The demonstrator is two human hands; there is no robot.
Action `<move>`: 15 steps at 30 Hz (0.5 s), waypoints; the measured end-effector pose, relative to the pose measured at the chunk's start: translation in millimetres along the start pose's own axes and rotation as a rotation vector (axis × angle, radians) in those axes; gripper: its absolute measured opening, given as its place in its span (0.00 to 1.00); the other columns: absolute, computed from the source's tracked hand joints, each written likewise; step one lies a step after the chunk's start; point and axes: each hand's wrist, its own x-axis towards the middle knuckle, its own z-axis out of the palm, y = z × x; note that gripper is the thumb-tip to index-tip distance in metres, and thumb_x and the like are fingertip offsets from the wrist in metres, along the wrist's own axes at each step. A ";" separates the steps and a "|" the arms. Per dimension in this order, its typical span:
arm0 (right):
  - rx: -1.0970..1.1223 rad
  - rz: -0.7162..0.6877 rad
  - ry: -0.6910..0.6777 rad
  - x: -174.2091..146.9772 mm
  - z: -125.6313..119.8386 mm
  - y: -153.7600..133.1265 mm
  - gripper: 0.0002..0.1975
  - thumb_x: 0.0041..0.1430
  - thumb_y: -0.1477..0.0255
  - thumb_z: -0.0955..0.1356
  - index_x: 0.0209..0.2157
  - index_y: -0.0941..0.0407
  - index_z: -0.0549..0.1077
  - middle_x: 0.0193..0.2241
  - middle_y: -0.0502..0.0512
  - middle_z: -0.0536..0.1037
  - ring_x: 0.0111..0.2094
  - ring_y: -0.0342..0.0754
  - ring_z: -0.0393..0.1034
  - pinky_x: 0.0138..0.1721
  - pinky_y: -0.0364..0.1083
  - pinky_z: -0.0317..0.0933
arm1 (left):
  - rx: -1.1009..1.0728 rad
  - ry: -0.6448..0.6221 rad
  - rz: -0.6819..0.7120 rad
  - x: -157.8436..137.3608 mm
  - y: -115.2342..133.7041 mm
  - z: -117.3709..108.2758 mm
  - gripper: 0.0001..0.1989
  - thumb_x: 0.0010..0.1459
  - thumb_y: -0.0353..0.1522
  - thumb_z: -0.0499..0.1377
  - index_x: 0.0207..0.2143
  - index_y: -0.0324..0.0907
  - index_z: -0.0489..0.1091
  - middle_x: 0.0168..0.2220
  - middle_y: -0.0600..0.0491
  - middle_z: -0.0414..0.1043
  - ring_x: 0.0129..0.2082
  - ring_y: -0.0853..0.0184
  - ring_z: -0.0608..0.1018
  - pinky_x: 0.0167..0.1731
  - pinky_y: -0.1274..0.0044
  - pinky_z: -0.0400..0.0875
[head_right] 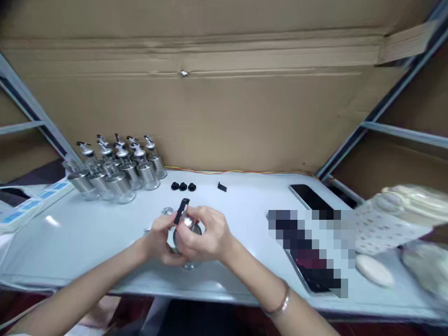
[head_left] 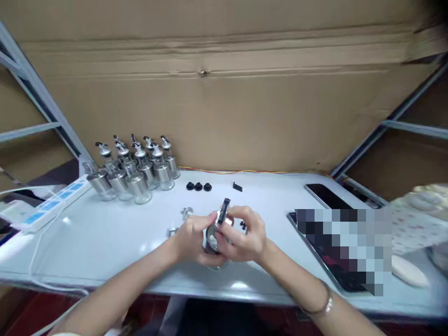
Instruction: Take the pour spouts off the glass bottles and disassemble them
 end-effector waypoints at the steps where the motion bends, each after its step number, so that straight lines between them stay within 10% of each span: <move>1: 0.002 0.018 0.001 -0.9 1.4 0.6 0.06 0.48 0.77 0.63 0.31 0.56 0.66 0.35 0.52 0.62 0.27 0.39 0.58 0.23 0.40 0.60 | -0.009 -0.009 -0.022 -0.8 -1.1 0.8 0.43 0.50 0.39 0.57 0.65 0.41 0.41 0.35 0.48 0.76 0.29 0.62 0.81 0.24 0.75 0.76; 15: 0.260 0.131 -0.015 -14.3 8.8 8.0 0.11 0.47 0.81 0.63 0.34 0.57 0.69 0.40 0.57 0.64 0.32 0.45 0.67 0.29 0.46 0.70 | -0.039 -0.043 -0.085 2.8 -6.9 2.9 0.39 0.57 0.40 0.54 0.65 0.41 0.39 0.32 0.48 0.72 0.26 0.65 0.76 0.18 0.77 0.71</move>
